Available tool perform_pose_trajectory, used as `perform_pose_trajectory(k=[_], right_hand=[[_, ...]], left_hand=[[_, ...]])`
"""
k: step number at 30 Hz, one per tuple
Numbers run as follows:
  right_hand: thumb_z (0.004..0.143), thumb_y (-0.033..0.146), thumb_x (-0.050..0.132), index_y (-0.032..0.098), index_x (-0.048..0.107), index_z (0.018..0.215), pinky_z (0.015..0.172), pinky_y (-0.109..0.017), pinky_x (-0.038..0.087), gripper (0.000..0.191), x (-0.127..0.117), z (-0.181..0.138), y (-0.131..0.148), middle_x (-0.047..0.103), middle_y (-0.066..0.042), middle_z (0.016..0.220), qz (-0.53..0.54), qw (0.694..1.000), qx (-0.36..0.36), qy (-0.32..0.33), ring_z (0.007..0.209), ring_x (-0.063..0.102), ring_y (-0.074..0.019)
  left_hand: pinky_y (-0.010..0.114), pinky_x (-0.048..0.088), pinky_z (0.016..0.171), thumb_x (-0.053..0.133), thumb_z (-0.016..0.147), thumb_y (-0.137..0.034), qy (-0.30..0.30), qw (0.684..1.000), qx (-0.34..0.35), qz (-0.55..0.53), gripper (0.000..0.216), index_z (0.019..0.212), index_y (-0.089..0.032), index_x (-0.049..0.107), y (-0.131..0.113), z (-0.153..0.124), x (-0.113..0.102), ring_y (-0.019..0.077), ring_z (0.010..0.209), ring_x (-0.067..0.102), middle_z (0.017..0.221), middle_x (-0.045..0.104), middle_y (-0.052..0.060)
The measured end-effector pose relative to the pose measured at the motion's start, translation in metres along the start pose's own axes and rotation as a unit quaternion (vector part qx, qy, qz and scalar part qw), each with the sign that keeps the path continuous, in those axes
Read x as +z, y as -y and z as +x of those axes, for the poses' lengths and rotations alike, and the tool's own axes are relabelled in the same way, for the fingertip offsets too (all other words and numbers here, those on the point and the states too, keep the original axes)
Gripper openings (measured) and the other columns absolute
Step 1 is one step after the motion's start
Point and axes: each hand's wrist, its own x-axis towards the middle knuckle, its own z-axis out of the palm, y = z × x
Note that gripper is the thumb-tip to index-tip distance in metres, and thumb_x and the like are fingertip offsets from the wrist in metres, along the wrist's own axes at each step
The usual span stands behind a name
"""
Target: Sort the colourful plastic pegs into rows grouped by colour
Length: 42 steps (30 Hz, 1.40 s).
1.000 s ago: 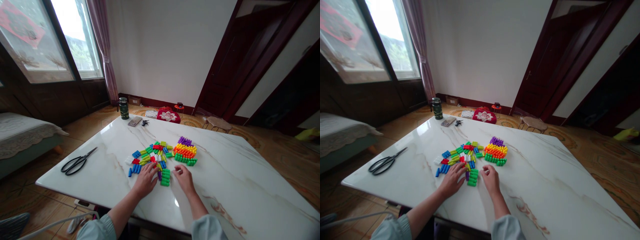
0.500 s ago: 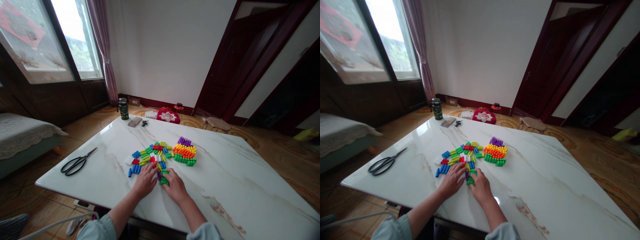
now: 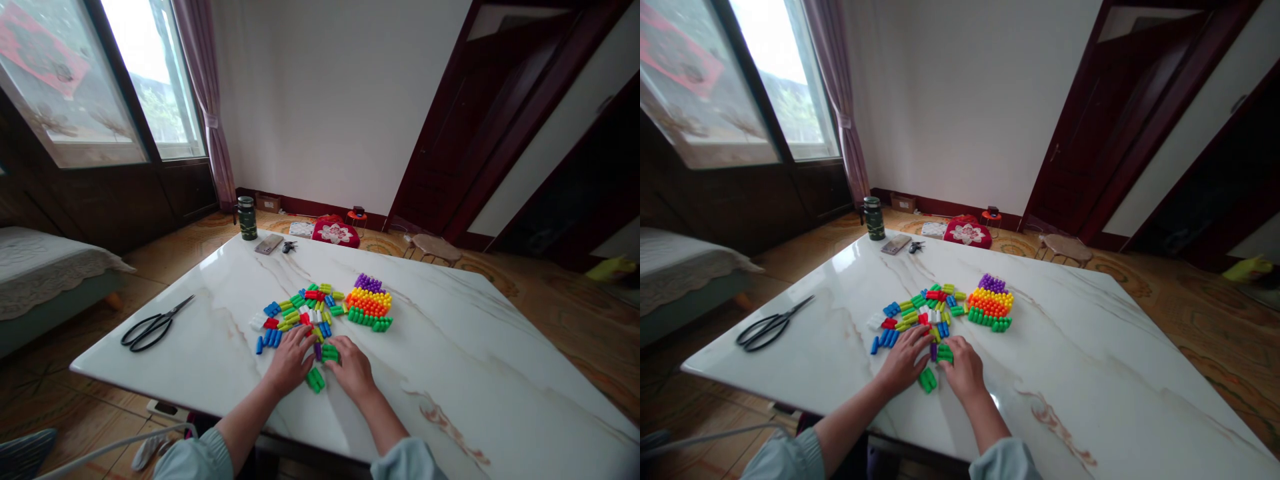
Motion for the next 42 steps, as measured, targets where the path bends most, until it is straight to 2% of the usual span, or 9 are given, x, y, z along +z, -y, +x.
perform_pose_trajectory(k=[8,12,15,18,22,24,28,34,42], right_hand=[[0.074,0.016,0.064,0.022,0.070,0.102,0.085,-0.029,0.046,0.030,-0.014,0.005,-0.004,0.065,-0.008,0.101,-0.138,0.987,0.070,0.029,0.097,0.062,-0.0231],[0.087,0.018,0.047,0.019,0.068,0.105,0.081,-0.028,0.045,0.027,-0.017,0.002,-0.025,0.069,-0.009,0.098,-0.119,0.989,0.079,-0.032,0.092,0.064,-0.0207],[0.093,0.026,0.035,0.018,0.067,0.107,0.082,-0.029,0.047,0.036,-0.017,0.003,-0.051,0.071,-0.009,0.101,-0.022,0.991,0.094,-0.091,0.092,0.066,-0.0208],[0.090,0.033,0.037,0.016,0.069,0.103,0.082,-0.030,0.049,0.038,-0.014,0.003,-0.077,0.070,-0.011,0.103,0.065,0.978,0.130,-0.146,0.093,0.066,-0.0214],[0.085,0.037,0.046,0.014,0.067,0.105,0.075,-0.032,0.050,0.038,-0.017,0.000,-0.090,0.064,-0.013,0.104,0.014,0.964,0.162,-0.210,0.087,0.065,-0.0227],[0.083,0.036,0.053,0.016,0.068,0.105,0.075,-0.031,0.049,0.033,-0.022,0.000,-0.086,0.063,-0.011,0.103,-0.033,0.967,0.160,-0.196,0.087,0.064,-0.0225],[0.071,0.021,0.067,0.019,0.070,0.101,0.080,-0.030,0.047,0.030,-0.031,0.006,-0.073,0.065,-0.008,0.101,-0.132,0.976,0.151,-0.080,0.094,0.063,-0.0235],[0.061,0.000,0.057,0.021,0.070,0.084,0.073,-0.026,0.044,0.033,-0.032,0.020,-0.072,0.066,-0.005,0.090,-0.160,0.976,0.147,-0.023,0.082,0.063,-0.0188],[0.069,0.020,0.061,0.014,0.057,0.101,0.073,-0.032,0.050,0.033,-0.009,0.030,-0.076,0.060,-0.009,0.096,0.020,0.961,0.169,-0.220,0.066,0.057,-0.0157]], left_hand=[[0.050,0.042,0.103,0.055,0.084,-0.021,0.002,1.000,0.000,-0.007,0.042,0.125,-0.024,0.057,-0.001,0.001,-0.002,0.0300,0.126,0.046,0.135,0.052,0.011],[0.050,0.041,0.104,0.055,0.083,-0.020,0.010,1.000,-0.004,-0.003,0.042,0.125,-0.023,0.057,-0.002,0.001,-0.004,0.0307,0.126,0.046,0.136,0.052,0.011],[0.050,0.041,0.104,0.055,0.083,-0.020,0.011,1.000,-0.002,-0.005,0.043,0.126,-0.023,0.057,-0.002,0.001,-0.004,0.0304,0.127,0.046,0.137,0.052,0.011],[0.050,0.041,0.104,0.055,0.083,-0.020,0.010,1.000,-0.002,-0.005,0.042,0.125,-0.023,0.058,-0.003,0.001,-0.004,0.0301,0.127,0.046,0.136,0.052,0.011],[0.050,0.041,0.103,0.054,0.083,-0.020,0.010,1.000,-0.003,-0.003,0.042,0.125,-0.024,0.058,-0.002,0.001,-0.003,0.0304,0.127,0.046,0.135,0.053,0.011],[0.050,0.042,0.103,0.054,0.083,-0.020,0.008,1.000,0.000,-0.004,0.043,0.126,-0.025,0.057,-0.002,0.001,-0.003,0.0303,0.127,0.046,0.136,0.052,0.011],[0.050,0.042,0.103,0.054,0.083,-0.020,0.005,1.000,-0.001,-0.001,0.043,0.126,-0.025,0.057,-0.002,0.002,-0.003,0.0305,0.127,0.047,0.136,0.052,0.011],[0.050,0.043,0.103,0.055,0.083,-0.020,0.000,1.000,0.001,-0.001,0.043,0.126,-0.027,0.057,-0.001,0.000,-0.001,0.0306,0.126,0.048,0.135,0.053,0.010],[0.051,0.043,0.102,0.055,0.082,-0.020,-0.001,1.000,0.003,0.005,0.044,0.125,-0.025,0.057,-0.001,0.001,-0.002,0.0308,0.127,0.048,0.137,0.053,0.011]])
